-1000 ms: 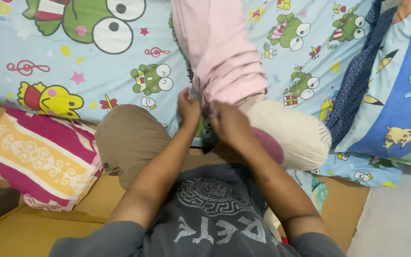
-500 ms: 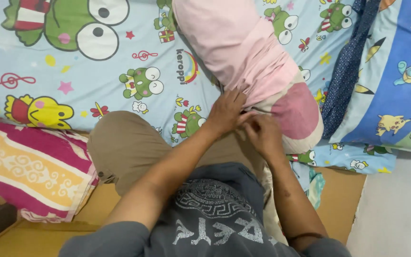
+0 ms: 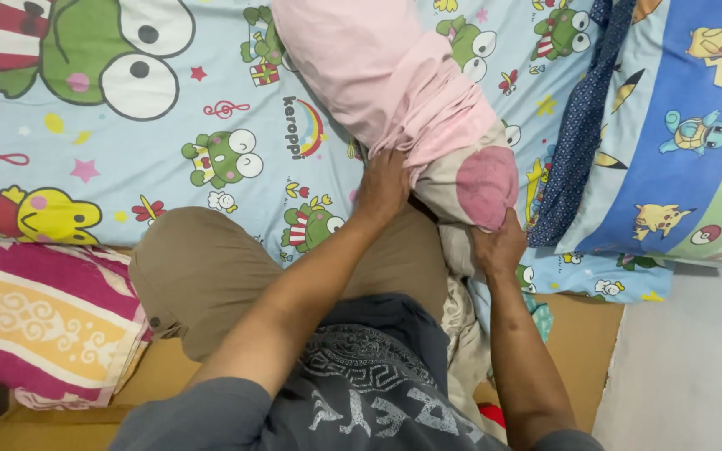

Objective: The person is putting a new pink pillowcase on a long bolster pillow on a bed.

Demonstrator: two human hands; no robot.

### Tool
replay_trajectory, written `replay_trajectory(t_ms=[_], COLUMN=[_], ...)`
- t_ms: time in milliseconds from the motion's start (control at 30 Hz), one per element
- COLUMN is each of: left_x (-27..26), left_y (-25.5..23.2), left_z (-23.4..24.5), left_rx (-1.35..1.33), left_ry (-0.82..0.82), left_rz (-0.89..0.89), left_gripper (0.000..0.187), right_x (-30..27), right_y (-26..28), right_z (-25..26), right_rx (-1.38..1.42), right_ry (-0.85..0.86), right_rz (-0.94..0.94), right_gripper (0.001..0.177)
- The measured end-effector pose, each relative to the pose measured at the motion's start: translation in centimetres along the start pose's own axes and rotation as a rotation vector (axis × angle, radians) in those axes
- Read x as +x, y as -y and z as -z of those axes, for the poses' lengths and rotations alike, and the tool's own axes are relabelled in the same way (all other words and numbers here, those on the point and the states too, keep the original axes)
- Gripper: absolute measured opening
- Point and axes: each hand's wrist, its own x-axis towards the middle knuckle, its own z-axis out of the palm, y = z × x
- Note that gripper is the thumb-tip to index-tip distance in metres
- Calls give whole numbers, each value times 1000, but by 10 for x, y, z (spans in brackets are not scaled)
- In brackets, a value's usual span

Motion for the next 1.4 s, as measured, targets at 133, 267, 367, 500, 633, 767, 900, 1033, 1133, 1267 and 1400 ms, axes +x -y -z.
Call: replay_trajectory(t_ms=[133, 267, 367, 500, 633, 767, 900, 1033, 1133, 1267, 1400], left_x=[38, 43, 29, -5, -9, 12, 1, -25, -31, -44, -68], left_y=[-11, -35, -61, -31, -7, 3, -13, -25, -14, 40, 84], left_z=[20, 49, 97, 129, 159, 174, 184, 171, 164, 149, 125], left_rx=[-128, -282, -343, -85, 188, 197, 43, -22, 75, 212, 182], left_ry=[-88, -90, -68, 83, -137, -289, -184, 29, -11, -131, -231], left_rz=[-63, 39, 137, 172, 63, -71, -297, -460, -389, -225, -14], left_gripper=[21, 18, 29, 51, 44, 34, 26, 22, 26, 29, 25], right_x=[7, 1, -9, -25, -46, -49, -20, 32, 49, 51, 52], right_y=[74, 148, 179, 208, 224, 253, 259, 244, 209, 178, 143], right_z=[49, 83, 70, 43, 33, 37, 28, 11, -22, -31, -45], right_rx=[264, 364, 251, 90, 46, 0, 301, 196, -29, -124, -118], right_ry=[0, 69, 181, 413, 585, 696, 177, -177, -94, -57, 219], right_rz=[-103, -109, -80, 77, 321, 384, 336, 512, 508, 491, 138], right_gripper=[50, 50, 65, 70, 67, 55, 53, 57, 36, 27, 26])
